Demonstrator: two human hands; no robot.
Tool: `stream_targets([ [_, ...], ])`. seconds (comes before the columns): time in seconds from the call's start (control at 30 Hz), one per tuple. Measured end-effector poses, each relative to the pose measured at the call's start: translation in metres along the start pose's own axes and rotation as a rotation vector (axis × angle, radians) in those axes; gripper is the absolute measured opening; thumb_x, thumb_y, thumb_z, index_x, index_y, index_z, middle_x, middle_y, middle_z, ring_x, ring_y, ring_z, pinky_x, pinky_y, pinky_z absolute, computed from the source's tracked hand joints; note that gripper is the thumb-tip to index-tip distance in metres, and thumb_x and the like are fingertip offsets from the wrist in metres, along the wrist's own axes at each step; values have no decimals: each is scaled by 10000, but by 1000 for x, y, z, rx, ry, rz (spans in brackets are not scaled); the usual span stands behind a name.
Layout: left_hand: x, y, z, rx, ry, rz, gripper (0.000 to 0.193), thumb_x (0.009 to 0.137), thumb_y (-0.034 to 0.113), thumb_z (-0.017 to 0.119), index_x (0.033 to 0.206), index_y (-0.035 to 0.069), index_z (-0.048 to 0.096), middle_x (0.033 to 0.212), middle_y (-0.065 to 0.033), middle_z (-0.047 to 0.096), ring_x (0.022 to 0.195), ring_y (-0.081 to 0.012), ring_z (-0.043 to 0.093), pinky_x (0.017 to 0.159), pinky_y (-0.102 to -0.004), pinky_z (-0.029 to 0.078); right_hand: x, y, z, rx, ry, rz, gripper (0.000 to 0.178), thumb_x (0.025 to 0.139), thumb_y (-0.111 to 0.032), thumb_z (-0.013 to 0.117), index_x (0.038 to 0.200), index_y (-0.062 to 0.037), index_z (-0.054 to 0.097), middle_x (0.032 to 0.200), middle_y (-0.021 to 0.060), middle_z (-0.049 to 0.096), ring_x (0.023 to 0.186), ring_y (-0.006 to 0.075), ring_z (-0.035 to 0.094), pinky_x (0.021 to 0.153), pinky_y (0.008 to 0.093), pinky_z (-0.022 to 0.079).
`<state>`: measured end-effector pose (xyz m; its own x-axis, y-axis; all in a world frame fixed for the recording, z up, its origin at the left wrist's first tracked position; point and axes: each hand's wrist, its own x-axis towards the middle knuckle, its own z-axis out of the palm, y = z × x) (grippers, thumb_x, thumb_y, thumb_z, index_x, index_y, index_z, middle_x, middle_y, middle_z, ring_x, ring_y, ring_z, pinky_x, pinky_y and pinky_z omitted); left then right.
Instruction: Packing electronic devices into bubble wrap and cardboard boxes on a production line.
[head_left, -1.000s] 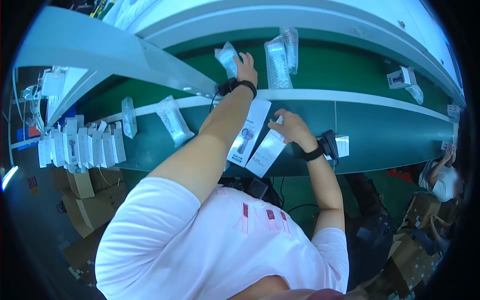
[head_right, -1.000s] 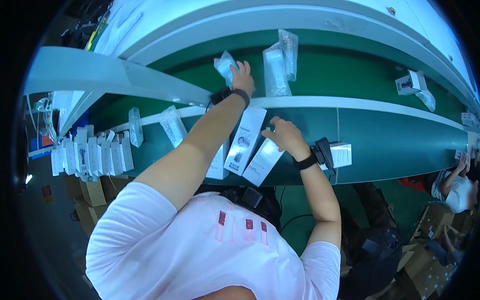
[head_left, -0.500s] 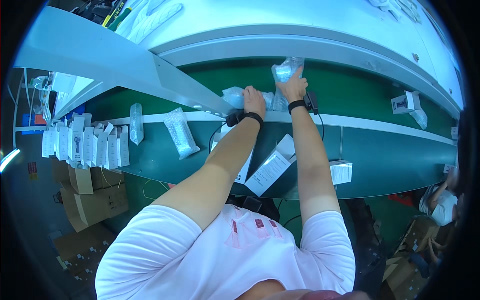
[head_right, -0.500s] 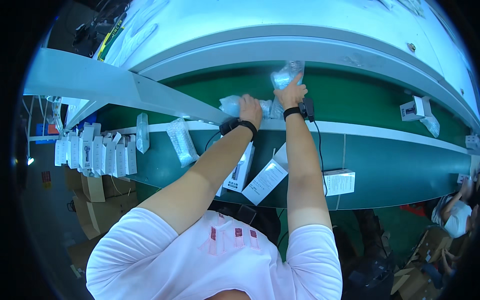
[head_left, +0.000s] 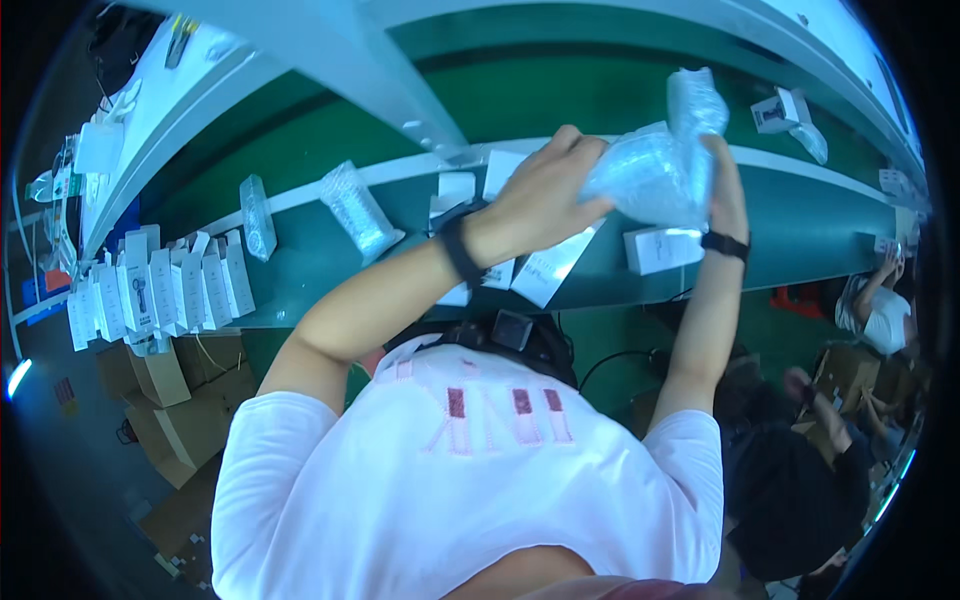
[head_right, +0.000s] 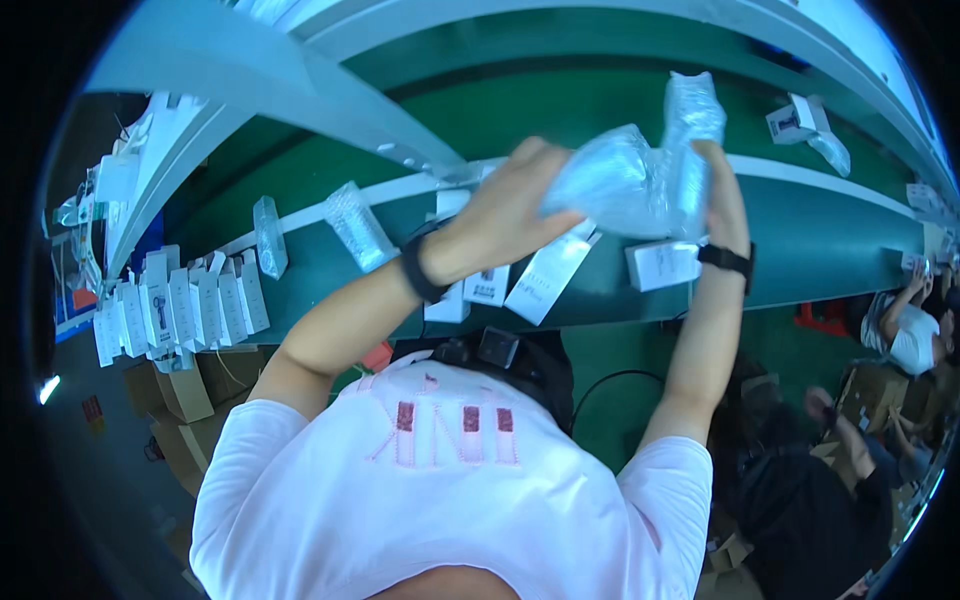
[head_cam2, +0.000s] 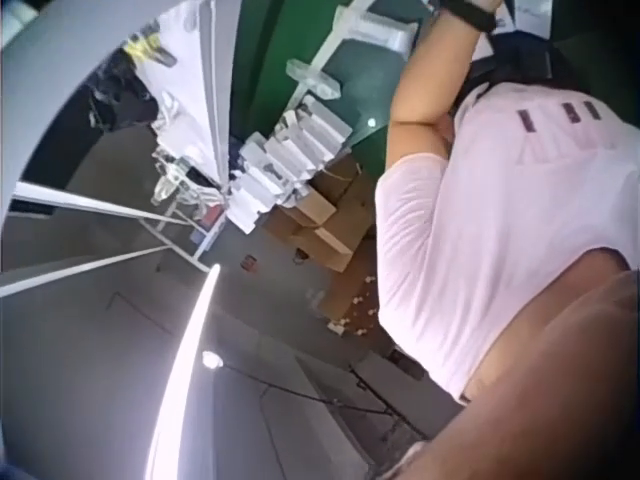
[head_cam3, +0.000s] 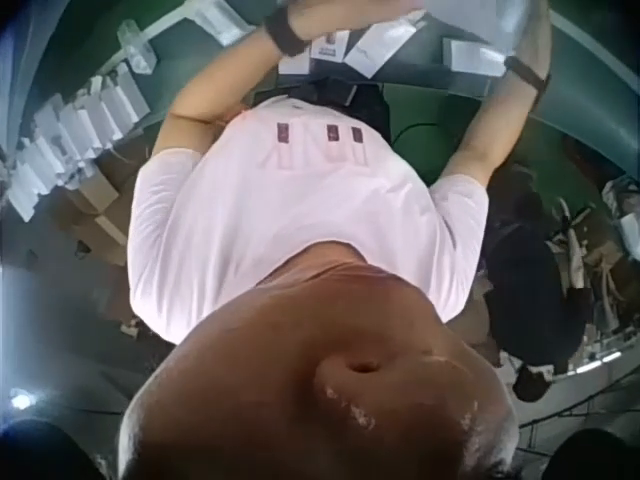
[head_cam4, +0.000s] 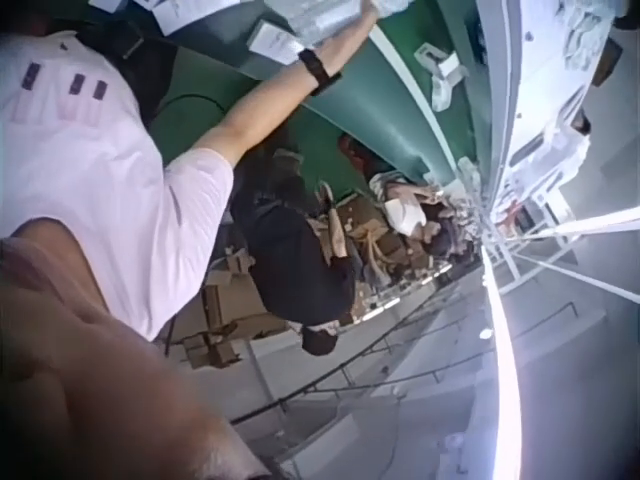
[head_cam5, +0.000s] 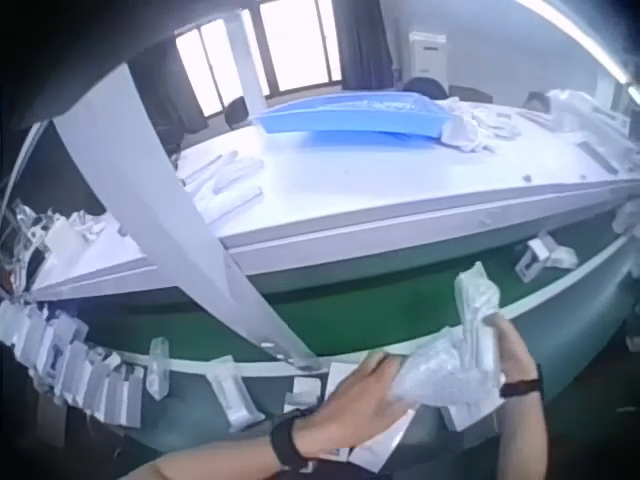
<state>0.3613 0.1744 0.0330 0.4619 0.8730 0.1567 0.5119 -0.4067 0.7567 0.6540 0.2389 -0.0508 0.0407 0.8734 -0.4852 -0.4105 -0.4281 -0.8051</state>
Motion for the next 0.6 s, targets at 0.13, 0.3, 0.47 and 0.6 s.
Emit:
stream_targets([
  [0.13, -109, 16, -79, -653, -50, -76, 573, 783, 111, 726, 1290, 4, 481, 1168, -124, 595, 1078, -190, 553, 932, -324, 427, -130, 5, 37, -138, -9, 36, 550, 782, -229, 639, 1259, 5, 494, 1063, 104, 601, 924, 197, 592, 812, 323, 472],
  [0.3, -197, -25, -133, -714, 77, -57, 522, 787, 105, 739, 1249, 0, 520, 1158, -81, 603, 1048, -159, 555, 924, -325, 436, -197, 77, 143, -344, -238, 74, 720, 717, -241, 635, 1347, 17, 402, 1175, 127, 566, 1055, 230, 558, 901, 322, 442],
  [0.47, -271, -45, -192, -1077, 260, -118, 498, 776, 123, 762, 1208, 5, 545, 1142, -72, 616, 1029, -140, 565, 910, -305, 442, -210, 142, 252, -287, -334, 224, 717, 709, -243, 633, 1339, 13, 408, 1141, 134, 572, 1002, 234, 573, 860, 320, 464],
  [0.6, -323, -64, -235, -1134, 348, -52, 486, 772, 112, 755, 1197, -2, 549, 1123, -71, 624, 1032, -132, 563, 910, -302, 441, -219, 165, 319, -250, -383, 274, 674, 715, -260, 614, 1300, 18, 428, 1068, 128, 584, 948, 217, 587, 805, 322, 488],
])
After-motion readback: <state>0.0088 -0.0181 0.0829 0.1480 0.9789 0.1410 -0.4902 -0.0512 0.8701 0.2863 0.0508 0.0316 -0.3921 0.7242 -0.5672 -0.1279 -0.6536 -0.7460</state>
